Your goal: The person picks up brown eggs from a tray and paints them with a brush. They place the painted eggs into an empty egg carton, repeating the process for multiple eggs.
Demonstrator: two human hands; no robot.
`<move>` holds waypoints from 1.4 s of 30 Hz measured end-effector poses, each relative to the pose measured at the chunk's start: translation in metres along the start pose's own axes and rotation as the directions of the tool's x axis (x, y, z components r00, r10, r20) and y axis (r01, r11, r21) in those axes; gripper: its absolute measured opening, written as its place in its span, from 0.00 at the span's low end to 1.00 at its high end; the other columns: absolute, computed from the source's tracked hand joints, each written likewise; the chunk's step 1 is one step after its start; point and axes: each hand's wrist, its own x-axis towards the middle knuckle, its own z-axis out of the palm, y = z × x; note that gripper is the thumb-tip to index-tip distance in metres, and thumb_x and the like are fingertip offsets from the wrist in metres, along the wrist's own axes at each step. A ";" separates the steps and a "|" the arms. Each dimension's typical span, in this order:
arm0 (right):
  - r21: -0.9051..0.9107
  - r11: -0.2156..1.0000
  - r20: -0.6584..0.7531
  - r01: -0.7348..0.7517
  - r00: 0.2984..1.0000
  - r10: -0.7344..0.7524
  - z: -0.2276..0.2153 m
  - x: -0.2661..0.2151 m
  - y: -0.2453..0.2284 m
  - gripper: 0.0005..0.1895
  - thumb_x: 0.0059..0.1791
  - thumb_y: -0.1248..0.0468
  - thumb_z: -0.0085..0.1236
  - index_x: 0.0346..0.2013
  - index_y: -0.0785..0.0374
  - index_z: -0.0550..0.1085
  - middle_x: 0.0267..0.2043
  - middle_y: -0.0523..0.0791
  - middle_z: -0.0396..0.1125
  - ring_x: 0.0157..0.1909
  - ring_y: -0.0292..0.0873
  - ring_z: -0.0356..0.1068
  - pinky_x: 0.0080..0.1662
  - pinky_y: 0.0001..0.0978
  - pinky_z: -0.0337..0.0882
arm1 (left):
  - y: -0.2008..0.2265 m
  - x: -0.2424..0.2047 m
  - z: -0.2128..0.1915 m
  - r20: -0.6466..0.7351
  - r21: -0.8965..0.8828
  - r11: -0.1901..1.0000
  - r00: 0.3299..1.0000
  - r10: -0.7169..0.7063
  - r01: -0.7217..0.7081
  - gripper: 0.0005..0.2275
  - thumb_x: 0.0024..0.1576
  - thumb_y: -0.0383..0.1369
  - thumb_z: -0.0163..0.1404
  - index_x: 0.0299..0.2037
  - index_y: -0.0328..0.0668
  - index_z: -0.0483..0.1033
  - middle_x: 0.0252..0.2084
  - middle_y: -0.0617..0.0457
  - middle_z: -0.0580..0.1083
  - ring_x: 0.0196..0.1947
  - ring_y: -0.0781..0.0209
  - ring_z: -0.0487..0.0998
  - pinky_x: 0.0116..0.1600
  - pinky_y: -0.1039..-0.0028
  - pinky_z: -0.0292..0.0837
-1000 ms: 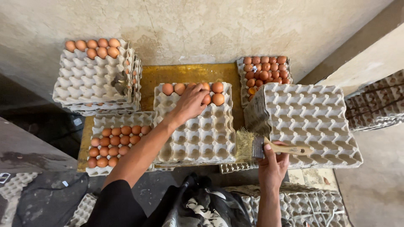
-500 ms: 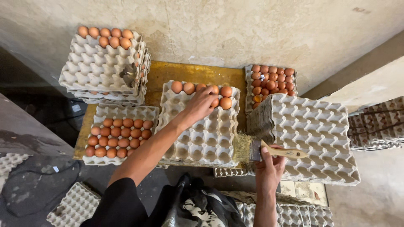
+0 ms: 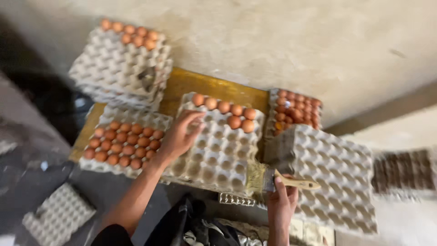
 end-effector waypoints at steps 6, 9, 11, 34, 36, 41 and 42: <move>-0.046 0.997 0.239 -0.064 0.968 0.073 0.045 0.009 0.026 0.11 0.55 0.66 0.53 0.52 0.62 0.74 0.53 0.46 0.71 0.55 0.41 0.71 0.51 0.29 0.71 | -0.067 -0.121 -0.020 -0.635 -0.330 0.923 0.676 -0.374 0.201 0.17 0.64 0.45 0.44 0.44 0.40 0.78 0.31 0.54 0.76 0.30 0.66 0.78 0.39 0.75 0.74; -0.081 0.986 0.387 -0.147 0.907 0.167 0.098 0.002 0.033 0.12 0.54 0.64 0.58 0.51 0.61 0.76 0.53 0.45 0.73 0.53 0.43 0.74 0.41 0.33 0.77 | -0.095 -0.169 -0.014 -0.664 -0.293 0.914 0.627 -0.406 0.282 0.19 0.63 0.49 0.43 0.41 0.41 0.77 0.30 0.54 0.76 0.30 0.63 0.79 0.39 0.73 0.75; -0.118 0.973 0.402 -0.199 0.887 0.230 0.130 0.004 0.051 0.12 0.54 0.65 0.58 0.52 0.62 0.75 0.53 0.48 0.73 0.54 0.45 0.74 0.44 0.34 0.77 | -0.111 -0.186 -0.022 -0.659 -0.220 0.898 0.621 -0.425 0.381 0.18 0.64 0.48 0.42 0.43 0.42 0.78 0.29 0.54 0.76 0.29 0.61 0.78 0.37 0.71 0.73; -0.175 0.968 0.471 -0.178 0.849 0.241 0.343 -0.054 0.191 0.07 0.55 0.70 0.56 0.48 0.61 0.70 0.43 0.44 0.73 0.39 0.39 0.77 0.33 0.33 0.85 | -0.413 -0.109 -0.160 -0.498 0.732 0.433 0.847 -0.188 0.526 0.16 0.51 0.44 0.57 0.42 0.46 0.70 0.41 0.47 0.77 0.52 0.48 0.75 0.63 0.47 0.59; -0.171 0.968 0.482 -0.181 0.842 0.242 0.336 -0.049 0.196 0.08 0.55 0.70 0.54 0.49 0.61 0.69 0.43 0.44 0.73 0.40 0.39 0.77 0.33 0.34 0.85 | -0.419 -0.113 -0.160 -0.480 0.719 0.462 0.852 -0.210 0.519 0.16 0.52 0.45 0.56 0.43 0.44 0.71 0.41 0.47 0.76 0.52 0.49 0.74 0.66 0.46 0.54; -0.144 0.980 0.443 -0.138 0.876 0.189 0.340 -0.058 0.178 0.08 0.55 0.69 0.54 0.49 0.59 0.69 0.45 0.44 0.72 0.42 0.38 0.75 0.34 0.34 0.85 | -0.349 -0.115 -0.201 -0.498 0.414 0.798 0.843 -0.204 0.438 0.17 0.59 0.43 0.50 0.54 0.46 0.70 0.47 0.46 0.73 0.53 0.44 0.76 0.53 0.51 0.72; -0.137 0.983 0.432 -0.119 0.886 0.167 0.336 -0.057 0.174 0.09 0.55 0.69 0.53 0.49 0.58 0.69 0.46 0.44 0.72 0.44 0.39 0.75 0.35 0.35 0.85 | -0.294 -0.105 -0.223 -0.432 0.047 0.907 0.827 -0.360 0.419 0.20 0.63 0.44 0.50 0.62 0.48 0.68 0.54 0.43 0.71 0.56 0.38 0.75 0.54 0.51 0.73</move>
